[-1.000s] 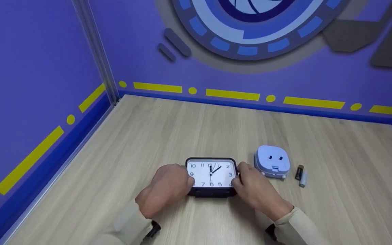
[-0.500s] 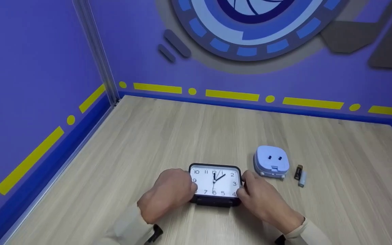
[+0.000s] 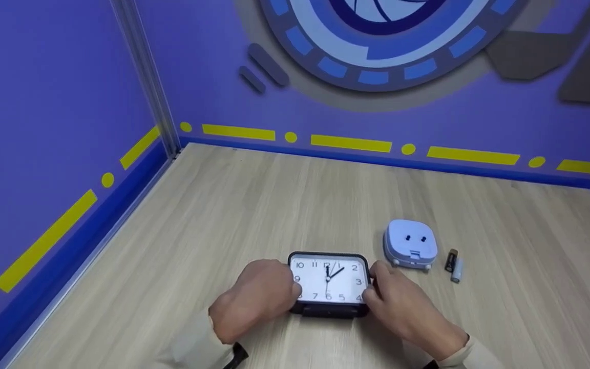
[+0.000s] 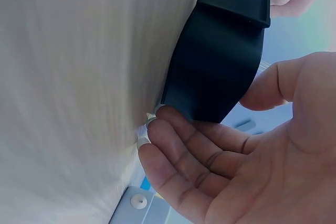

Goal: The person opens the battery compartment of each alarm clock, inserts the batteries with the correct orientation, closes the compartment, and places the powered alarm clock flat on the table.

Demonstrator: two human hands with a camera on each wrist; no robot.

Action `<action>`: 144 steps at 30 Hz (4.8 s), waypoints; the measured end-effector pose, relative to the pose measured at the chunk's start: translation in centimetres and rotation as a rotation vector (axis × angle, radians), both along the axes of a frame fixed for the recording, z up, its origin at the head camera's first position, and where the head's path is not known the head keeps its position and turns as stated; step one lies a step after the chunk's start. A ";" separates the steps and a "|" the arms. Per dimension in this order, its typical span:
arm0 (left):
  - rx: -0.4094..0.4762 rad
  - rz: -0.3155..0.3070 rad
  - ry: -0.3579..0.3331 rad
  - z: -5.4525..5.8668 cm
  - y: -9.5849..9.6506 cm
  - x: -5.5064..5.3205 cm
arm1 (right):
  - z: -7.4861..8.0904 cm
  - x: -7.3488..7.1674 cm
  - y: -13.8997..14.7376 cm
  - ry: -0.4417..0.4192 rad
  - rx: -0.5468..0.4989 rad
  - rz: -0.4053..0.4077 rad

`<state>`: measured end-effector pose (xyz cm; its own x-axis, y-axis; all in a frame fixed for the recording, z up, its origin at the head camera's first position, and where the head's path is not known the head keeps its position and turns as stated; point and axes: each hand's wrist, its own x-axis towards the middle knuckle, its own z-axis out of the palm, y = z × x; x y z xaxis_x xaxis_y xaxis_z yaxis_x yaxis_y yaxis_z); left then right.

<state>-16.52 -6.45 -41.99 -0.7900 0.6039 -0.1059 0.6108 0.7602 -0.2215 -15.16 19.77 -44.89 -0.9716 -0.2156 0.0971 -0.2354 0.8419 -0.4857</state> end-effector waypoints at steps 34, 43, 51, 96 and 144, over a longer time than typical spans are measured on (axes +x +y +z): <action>0.504 0.066 -0.145 -2.0 1.3 -0.9 | 0.2 0.6 3.0 -0.090 0.060 -0.075; 0.586 0.000 -0.196 -2.6 1.5 -1.3 | 0.2 1.2 4.4 -0.281 0.042 -0.133; 0.591 -0.038 -0.195 -2.5 1.6 -1.5 | 0.6 1.7 4.9 -0.271 0.041 -0.111; 0.893 0.229 -0.521 -3.3 1.2 -1.7 | -0.1 1.9 6.6 -0.442 -0.322 -0.011; 1.672 0.234 -1.067 -5.9 2.8 -1.3 | 0.6 3.9 4.2 0.130 0.152 -0.050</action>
<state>-17.84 -3.67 -47.92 -0.8654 0.4991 -0.0448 -0.1319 -0.1406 0.9812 -11.27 24.01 -44.33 -0.9628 -0.1895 0.1924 -0.2441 0.9153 -0.3204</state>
